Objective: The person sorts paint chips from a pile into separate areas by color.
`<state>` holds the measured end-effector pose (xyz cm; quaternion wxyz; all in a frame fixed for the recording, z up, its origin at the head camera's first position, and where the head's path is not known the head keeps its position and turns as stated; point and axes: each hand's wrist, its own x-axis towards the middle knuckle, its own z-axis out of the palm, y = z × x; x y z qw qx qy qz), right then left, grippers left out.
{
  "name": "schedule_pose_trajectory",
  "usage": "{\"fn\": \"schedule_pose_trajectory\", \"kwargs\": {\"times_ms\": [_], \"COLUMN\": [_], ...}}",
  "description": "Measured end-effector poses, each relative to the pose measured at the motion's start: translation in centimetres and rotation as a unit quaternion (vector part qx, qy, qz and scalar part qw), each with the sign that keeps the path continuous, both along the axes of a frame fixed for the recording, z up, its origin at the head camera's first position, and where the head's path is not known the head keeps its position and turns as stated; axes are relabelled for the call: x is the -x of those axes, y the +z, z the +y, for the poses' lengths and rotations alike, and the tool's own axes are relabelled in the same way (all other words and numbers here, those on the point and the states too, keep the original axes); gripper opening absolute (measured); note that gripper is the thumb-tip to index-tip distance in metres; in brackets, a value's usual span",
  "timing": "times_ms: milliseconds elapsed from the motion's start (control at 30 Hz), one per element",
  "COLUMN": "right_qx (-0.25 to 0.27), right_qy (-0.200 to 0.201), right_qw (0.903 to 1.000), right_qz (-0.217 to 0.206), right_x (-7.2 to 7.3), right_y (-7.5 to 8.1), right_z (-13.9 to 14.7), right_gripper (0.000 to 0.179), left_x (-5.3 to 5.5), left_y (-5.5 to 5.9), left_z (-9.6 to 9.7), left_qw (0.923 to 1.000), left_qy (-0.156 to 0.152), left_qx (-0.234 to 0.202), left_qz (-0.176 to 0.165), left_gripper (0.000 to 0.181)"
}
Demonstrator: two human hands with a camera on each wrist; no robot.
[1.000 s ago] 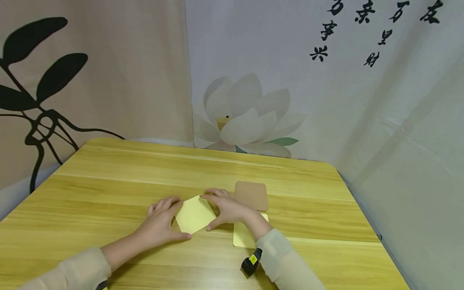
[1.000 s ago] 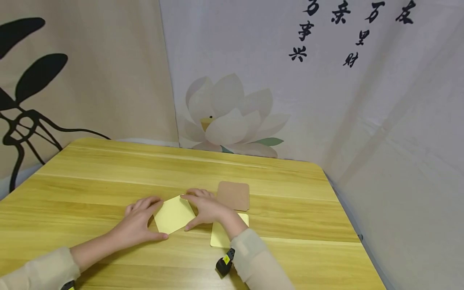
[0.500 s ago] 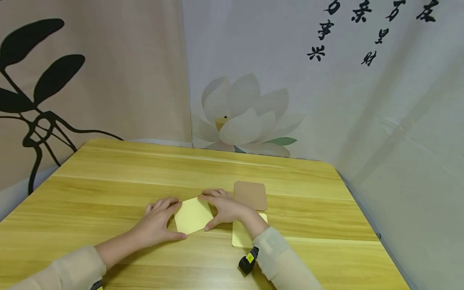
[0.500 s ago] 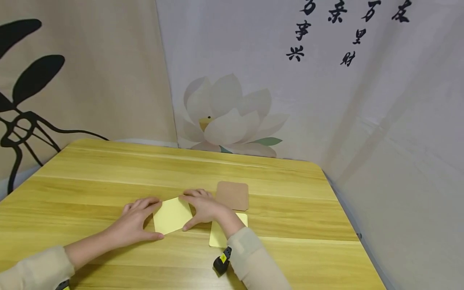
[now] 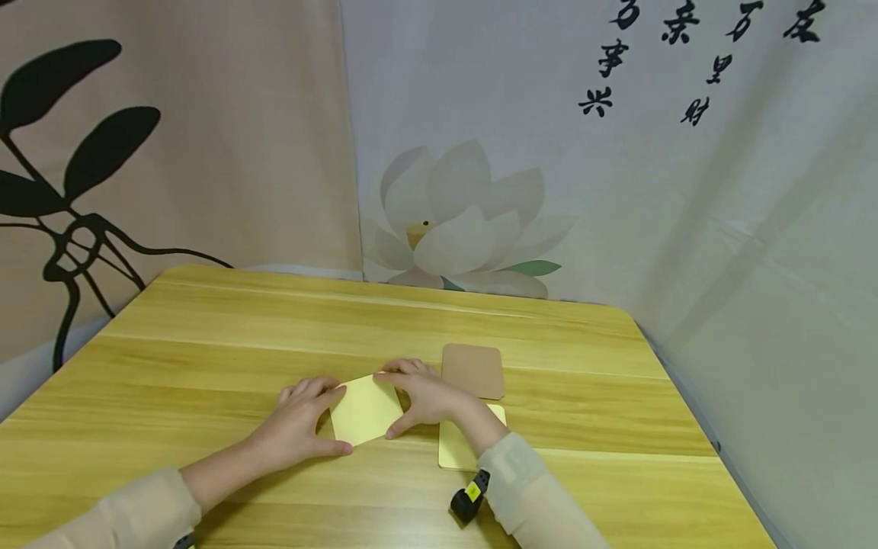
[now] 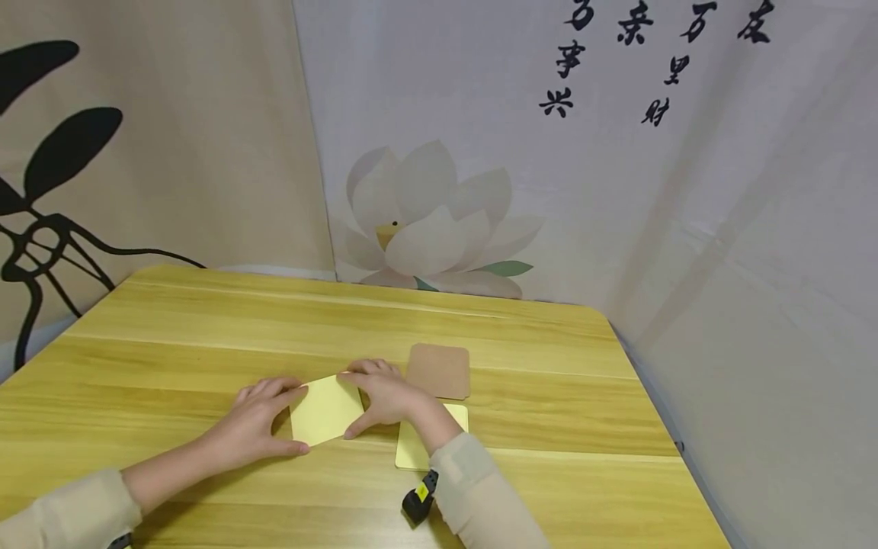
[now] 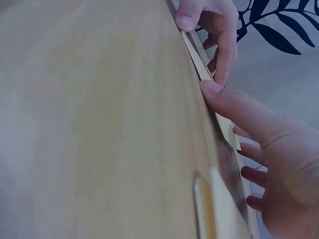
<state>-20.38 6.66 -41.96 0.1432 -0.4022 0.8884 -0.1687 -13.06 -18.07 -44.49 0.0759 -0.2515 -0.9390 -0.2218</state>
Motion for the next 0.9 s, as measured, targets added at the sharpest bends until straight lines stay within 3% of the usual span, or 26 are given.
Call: {"fn": "schedule_pose_trajectory", "kwargs": {"times_ms": [433, 900], "right_qx": [0.018, 0.058], "right_qy": [-0.006, -0.046], "right_qw": [0.9994, 0.997], "right_qz": [0.029, 0.02], "right_x": [-0.4, -1.4], "right_y": [-0.2, 0.2], "right_z": [0.5, 2.4], "right_gripper": [0.092, 0.093], "left_x": [0.2, 1.0], "left_y": [0.0, 0.9], "left_z": [0.6, 2.1], "left_qw": [1.0, 0.9998], "left_qy": [0.0, -0.006], "left_qx": [-0.007, -0.017], "left_qz": [0.006, 0.003], "left_gripper": [0.098, 0.096]}}
